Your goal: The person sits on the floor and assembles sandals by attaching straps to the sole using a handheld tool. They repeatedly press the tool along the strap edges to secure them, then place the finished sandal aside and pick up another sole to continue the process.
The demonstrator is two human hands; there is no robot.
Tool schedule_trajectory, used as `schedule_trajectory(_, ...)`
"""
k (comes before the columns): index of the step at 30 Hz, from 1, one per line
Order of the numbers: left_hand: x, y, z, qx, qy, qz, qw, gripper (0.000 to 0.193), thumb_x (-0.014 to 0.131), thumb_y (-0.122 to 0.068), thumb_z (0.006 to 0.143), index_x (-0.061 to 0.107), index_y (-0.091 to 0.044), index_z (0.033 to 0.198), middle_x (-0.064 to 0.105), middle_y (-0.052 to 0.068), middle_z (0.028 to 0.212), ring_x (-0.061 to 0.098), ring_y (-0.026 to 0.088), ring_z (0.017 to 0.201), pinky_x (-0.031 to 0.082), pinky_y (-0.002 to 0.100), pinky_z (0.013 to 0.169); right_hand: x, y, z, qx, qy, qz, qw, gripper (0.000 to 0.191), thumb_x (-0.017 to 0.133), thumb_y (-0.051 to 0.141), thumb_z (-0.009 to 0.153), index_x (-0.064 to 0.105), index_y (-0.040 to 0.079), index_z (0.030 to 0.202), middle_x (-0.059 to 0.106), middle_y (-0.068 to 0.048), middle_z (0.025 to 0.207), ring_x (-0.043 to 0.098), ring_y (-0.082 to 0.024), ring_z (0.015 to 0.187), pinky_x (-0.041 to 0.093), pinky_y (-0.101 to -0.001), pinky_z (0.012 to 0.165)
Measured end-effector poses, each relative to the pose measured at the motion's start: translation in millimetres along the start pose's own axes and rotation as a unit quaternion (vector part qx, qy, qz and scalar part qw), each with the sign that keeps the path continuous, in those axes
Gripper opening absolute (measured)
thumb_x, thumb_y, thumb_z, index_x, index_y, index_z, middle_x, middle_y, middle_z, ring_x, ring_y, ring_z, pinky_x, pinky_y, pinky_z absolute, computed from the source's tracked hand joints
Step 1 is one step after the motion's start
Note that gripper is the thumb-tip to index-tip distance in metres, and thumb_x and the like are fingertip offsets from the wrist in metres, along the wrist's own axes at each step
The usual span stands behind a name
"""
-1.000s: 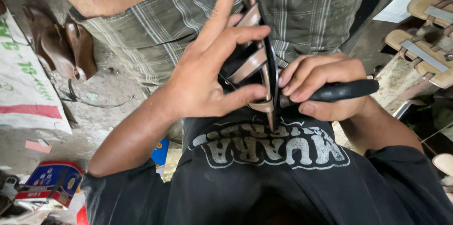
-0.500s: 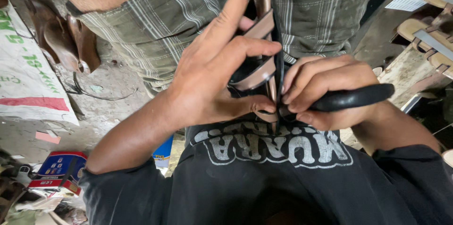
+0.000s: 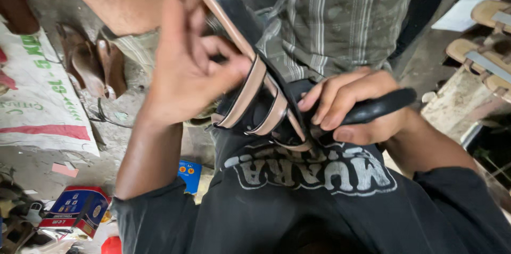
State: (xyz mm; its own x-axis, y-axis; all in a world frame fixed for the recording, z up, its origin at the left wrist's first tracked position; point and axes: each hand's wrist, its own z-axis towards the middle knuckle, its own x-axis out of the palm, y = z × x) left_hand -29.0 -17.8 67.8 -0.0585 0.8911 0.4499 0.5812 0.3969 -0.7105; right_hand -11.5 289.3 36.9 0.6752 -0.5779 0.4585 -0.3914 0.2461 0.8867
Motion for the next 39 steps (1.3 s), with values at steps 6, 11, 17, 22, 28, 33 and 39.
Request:
schedule_trajectory(6, -16, 10, -10, 0.211, 0.11, 0.393, 0.888, 0.139, 0.109, -0.024, 0.075, -0.001, -0.018, 0.16, 0.04, 0.013, 0.155, 0.061, 0.027, 0.131, 0.061, 0.035, 0.098, 4, 2, -2, 0.007, -0.031, -0.04, 0.999, 0.015, 0.081, 0.008, 0.088, 0.073, 0.0, 0.097, 0.073, -0.015, 0.1, 0.077, -0.03, 0.106, 0.064, -0.0431, 0.103)
schedule_trajectory(11, -14, 16, -5, 0.242, 0.122, 0.453, 0.849, 0.144, 0.111, -0.041, 0.074, -0.001, -0.015, 0.16, 0.02, 0.018, 0.164, 0.036, 0.034, 0.151, 0.058, 0.038, 0.11, 5, 10, 0, -0.014, -0.046, -0.089, 0.995, 0.017, 0.079, 0.013, 0.087, 0.073, 0.0, 0.096, 0.074, -0.016, 0.099, 0.079, -0.026, 0.097, 0.064, -0.0407, 0.099)
schedule_trajectory(17, -15, 30, 5, 0.292, 0.179, 0.414, 0.844, 0.148, 0.105, -0.037, 0.083, -0.017, -0.02, 0.165, 0.001, 0.011, 0.169, 0.033, 0.026, 0.151, 0.047, 0.036, 0.122, 13, 15, 11, -0.026, -0.033, -0.115, 0.992, 0.014, 0.081, 0.009, 0.084, 0.072, 0.002, 0.094, 0.074, -0.015, 0.096, 0.079, -0.024, 0.094, 0.066, -0.0414, 0.099)
schedule_trajectory(22, -18, 34, 4, 0.274, 0.189, 0.419, 0.845, 0.142, 0.102, -0.03, 0.086, -0.017, -0.016, 0.162, 0.006, 0.009, 0.165, 0.042, 0.021, 0.147, 0.05, 0.033, 0.117, 23, 17, 14, -0.081, -0.041, -0.22, 0.971, 0.015, 0.081, 0.007, 0.078, 0.07, 0.005, 0.088, 0.073, -0.013, 0.09, 0.075, -0.028, 0.095, 0.062, -0.0408, 0.092)
schedule_trajectory(28, -16, 30, 1, 0.254, 0.179, 0.403, 0.861, 0.147, 0.106, -0.035, 0.079, -0.015, -0.016, 0.16, 0.01, 0.013, 0.163, 0.04, 0.024, 0.146, 0.048, 0.036, 0.122, 20, 12, 11, -0.071, -0.059, -0.146, 0.985, 0.018, 0.081, 0.008, 0.082, 0.07, 0.001, 0.095, 0.073, -0.016, 0.097, 0.077, -0.029, 0.101, 0.067, -0.0387, 0.094)
schedule_trajectory(33, -12, 30, -3, 0.251, 0.16, 0.418, 0.858, 0.147, 0.106, -0.039, 0.08, -0.014, -0.015, 0.161, 0.013, 0.013, 0.163, 0.043, 0.023, 0.143, 0.049, 0.034, 0.119, 16, 7, 11, -0.044, -0.057, -0.13, 0.989, 0.016, 0.08, 0.008, 0.085, 0.071, 0.001, 0.096, 0.073, -0.014, 0.097, 0.078, -0.027, 0.097, 0.067, -0.0386, 0.092)
schedule_trajectory(39, -14, 31, 2, 0.28, 0.16, 0.421, 0.848, 0.144, 0.107, -0.045, 0.074, -0.006, -0.016, 0.158, 0.027, 0.016, 0.149, 0.05, 0.022, 0.122, 0.053, 0.029, 0.097, 12, 8, 14, -0.054, -0.03, -0.127, 0.99, 0.016, 0.082, 0.011, 0.086, 0.072, 0.002, 0.094, 0.074, -0.012, 0.094, 0.079, -0.025, 0.096, 0.067, -0.0387, 0.093)
